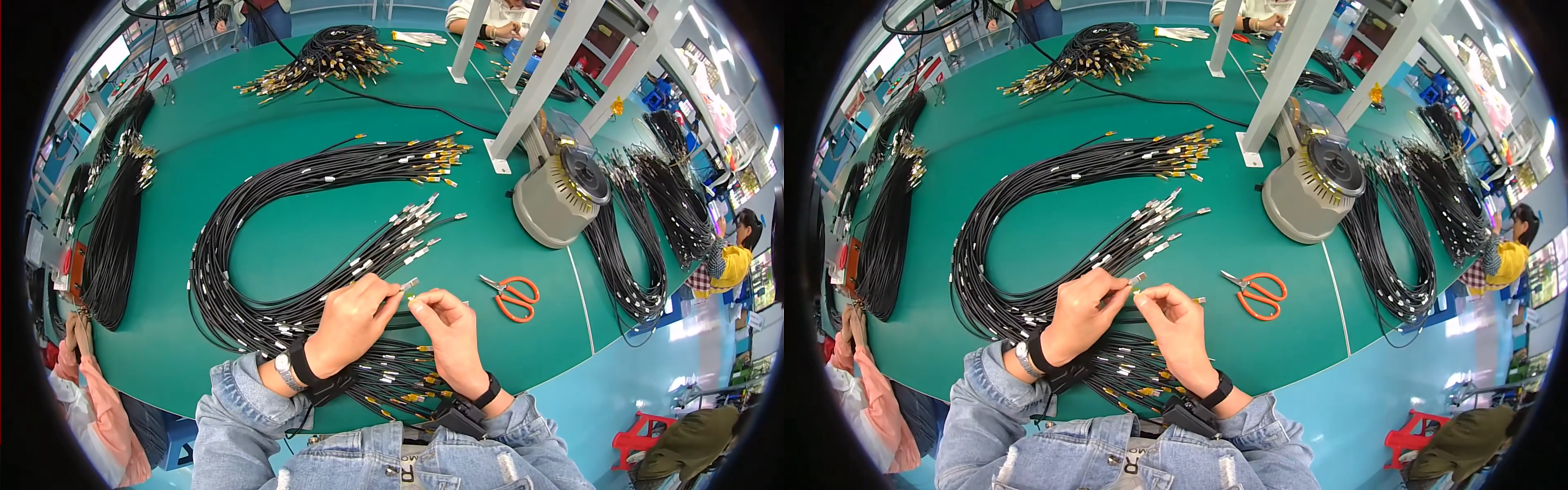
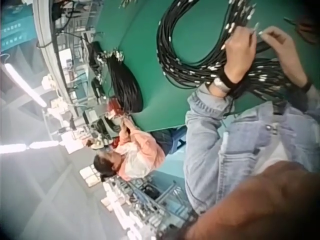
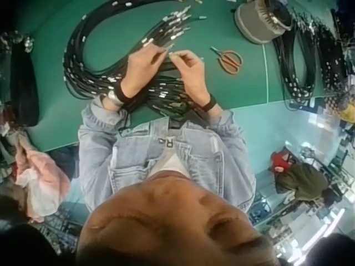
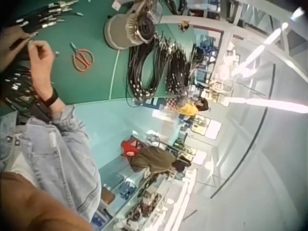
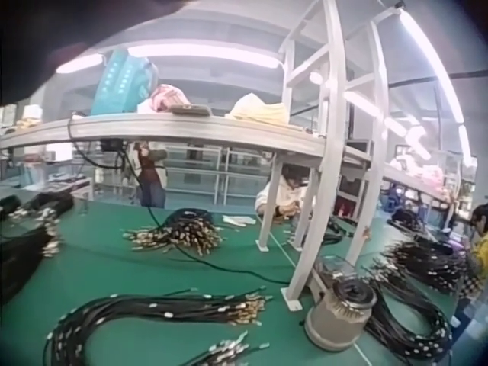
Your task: The person picks up a cable from a bundle, slides a yellow sleeve over the connector by hand, and trims the end with scissors before setting it aside.
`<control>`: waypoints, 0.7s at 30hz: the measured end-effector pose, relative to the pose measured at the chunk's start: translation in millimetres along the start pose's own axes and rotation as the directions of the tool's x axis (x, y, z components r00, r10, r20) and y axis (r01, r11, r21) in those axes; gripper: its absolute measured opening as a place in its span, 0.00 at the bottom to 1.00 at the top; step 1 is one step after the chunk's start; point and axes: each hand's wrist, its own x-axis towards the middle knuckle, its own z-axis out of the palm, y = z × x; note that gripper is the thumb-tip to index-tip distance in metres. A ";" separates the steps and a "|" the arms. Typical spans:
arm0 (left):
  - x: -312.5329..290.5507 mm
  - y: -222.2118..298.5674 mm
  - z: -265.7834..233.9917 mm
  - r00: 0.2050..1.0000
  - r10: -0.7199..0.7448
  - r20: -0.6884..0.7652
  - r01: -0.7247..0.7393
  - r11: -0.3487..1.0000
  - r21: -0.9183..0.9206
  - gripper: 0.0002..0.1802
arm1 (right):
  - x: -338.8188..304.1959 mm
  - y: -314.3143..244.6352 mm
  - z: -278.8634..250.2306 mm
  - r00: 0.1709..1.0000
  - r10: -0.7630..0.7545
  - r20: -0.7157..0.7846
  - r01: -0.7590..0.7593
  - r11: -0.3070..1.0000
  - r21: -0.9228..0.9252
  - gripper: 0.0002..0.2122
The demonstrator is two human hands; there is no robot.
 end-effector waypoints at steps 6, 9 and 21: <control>-1.4 -2.2 2.2 0.998 0.055 -0.009 -0.055 0.998 0.040 0.07 | 7.3 6.0 2.9 0.999 -0.046 -0.021 0.044 0.996 -0.084 0.02; -2.0 -1.7 3.1 1.000 0.028 -0.006 -0.028 1.000 0.005 0.08 | 9.9 7.5 3.2 0.997 -0.067 -0.029 0.064 0.993 -0.099 0.02; -1.3 -2.9 2.6 0.997 0.081 -0.008 -0.081 0.996 0.035 0.13 | 13.0 8.1 3.3 0.993 -0.101 -0.053 0.091 0.983 -0.161 0.02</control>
